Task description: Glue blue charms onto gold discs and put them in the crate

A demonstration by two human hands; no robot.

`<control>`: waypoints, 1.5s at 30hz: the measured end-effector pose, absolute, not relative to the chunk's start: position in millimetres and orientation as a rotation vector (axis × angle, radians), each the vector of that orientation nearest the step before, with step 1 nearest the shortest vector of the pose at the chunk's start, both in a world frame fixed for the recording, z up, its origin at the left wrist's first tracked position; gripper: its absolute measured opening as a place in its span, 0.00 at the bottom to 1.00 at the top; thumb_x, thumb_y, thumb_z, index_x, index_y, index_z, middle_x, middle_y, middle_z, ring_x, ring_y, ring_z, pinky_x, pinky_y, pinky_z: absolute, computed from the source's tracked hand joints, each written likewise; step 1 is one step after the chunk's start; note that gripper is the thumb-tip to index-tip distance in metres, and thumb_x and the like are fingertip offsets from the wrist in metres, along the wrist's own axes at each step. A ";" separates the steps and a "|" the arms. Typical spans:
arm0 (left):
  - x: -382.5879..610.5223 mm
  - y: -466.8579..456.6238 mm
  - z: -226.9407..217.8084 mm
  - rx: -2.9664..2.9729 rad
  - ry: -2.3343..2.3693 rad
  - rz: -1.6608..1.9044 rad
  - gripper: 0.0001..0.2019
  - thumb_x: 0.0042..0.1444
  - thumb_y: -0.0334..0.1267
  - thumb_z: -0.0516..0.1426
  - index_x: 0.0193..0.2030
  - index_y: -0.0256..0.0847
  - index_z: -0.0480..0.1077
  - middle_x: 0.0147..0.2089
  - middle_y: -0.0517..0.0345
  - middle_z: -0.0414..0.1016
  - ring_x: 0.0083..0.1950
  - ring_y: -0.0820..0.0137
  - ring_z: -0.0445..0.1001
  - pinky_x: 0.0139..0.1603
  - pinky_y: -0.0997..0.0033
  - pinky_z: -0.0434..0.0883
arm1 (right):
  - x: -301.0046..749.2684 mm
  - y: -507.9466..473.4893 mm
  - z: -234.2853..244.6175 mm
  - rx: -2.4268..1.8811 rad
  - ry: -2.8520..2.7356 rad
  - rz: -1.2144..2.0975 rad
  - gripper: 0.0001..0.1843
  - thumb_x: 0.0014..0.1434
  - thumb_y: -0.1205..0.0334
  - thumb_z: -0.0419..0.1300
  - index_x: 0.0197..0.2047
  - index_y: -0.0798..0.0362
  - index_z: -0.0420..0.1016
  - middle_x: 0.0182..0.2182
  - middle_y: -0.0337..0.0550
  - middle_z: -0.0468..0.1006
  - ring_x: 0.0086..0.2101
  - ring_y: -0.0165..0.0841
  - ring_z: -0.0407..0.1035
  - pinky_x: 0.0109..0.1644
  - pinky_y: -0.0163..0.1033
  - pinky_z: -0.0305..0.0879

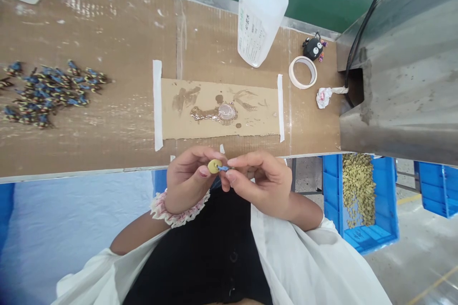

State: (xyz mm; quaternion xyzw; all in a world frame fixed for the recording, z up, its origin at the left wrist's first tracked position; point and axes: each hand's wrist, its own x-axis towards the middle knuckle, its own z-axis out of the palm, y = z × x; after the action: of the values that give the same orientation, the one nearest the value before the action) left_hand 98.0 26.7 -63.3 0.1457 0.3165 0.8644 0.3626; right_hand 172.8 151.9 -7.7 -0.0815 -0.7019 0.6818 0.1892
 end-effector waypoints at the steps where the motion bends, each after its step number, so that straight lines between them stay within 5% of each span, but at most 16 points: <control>1: 97.8 26.7 -62.9 0.367 0.821 2.223 0.08 0.59 0.38 0.62 0.44 0.40 0.76 0.32 0.56 0.81 0.27 0.72 0.78 0.25 0.75 0.78 | 172.8 151.9 -7.5 -0.229 -1.974 1.916 0.13 0.59 0.76 0.62 0.44 0.51 0.76 0.27 0.37 0.81 0.18 0.24 0.70 0.21 0.30 0.71; 23: 98.2 23.5 -59.3 0.436 1.020 2.252 0.07 0.58 0.36 0.63 0.44 0.42 0.78 0.32 0.57 0.82 0.28 0.70 0.80 0.28 0.74 0.79 | 177.5 152.1 -6.6 -0.188 -2.069 1.815 0.15 0.60 0.76 0.62 0.47 0.50 0.76 0.30 0.39 0.82 0.24 0.28 0.75 0.25 0.33 0.76; 29: 97.6 17.7 -70.4 0.669 1.256 2.236 0.13 0.61 0.32 0.60 0.51 0.47 0.77 0.35 0.57 0.83 0.32 0.69 0.82 0.33 0.74 0.79 | 180.2 152.3 -5.5 -0.224 -2.118 1.751 0.14 0.59 0.74 0.63 0.46 0.49 0.76 0.32 0.40 0.83 0.24 0.28 0.76 0.25 0.33 0.76; 36: 100.9 15.8 -59.9 0.728 1.707 2.121 0.17 0.62 0.30 0.59 0.53 0.57 0.76 0.39 0.64 0.84 0.35 0.72 0.83 0.38 0.75 0.79 | 178.6 153.2 -4.9 -0.044 -2.312 1.309 0.19 0.59 0.76 0.62 0.51 0.48 0.73 0.33 0.41 0.83 0.29 0.33 0.79 0.30 0.35 0.79; 45: 110.5 14.9 -59.3 0.686 1.830 2.098 0.15 0.61 0.27 0.59 0.51 0.47 0.75 0.47 0.61 0.83 0.42 0.69 0.83 0.42 0.72 0.79 | 175.7 154.8 -5.7 0.164 -2.454 0.808 0.22 0.60 0.76 0.61 0.55 0.51 0.69 0.30 0.42 0.82 0.29 0.32 0.78 0.31 0.33 0.80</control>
State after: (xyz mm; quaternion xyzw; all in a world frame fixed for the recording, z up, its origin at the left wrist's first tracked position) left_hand 110.5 14.9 -59.3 0.2369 0.6322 0.7249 0.1369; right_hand 175.7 154.8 -5.7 0.0608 -0.9119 0.3004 0.2729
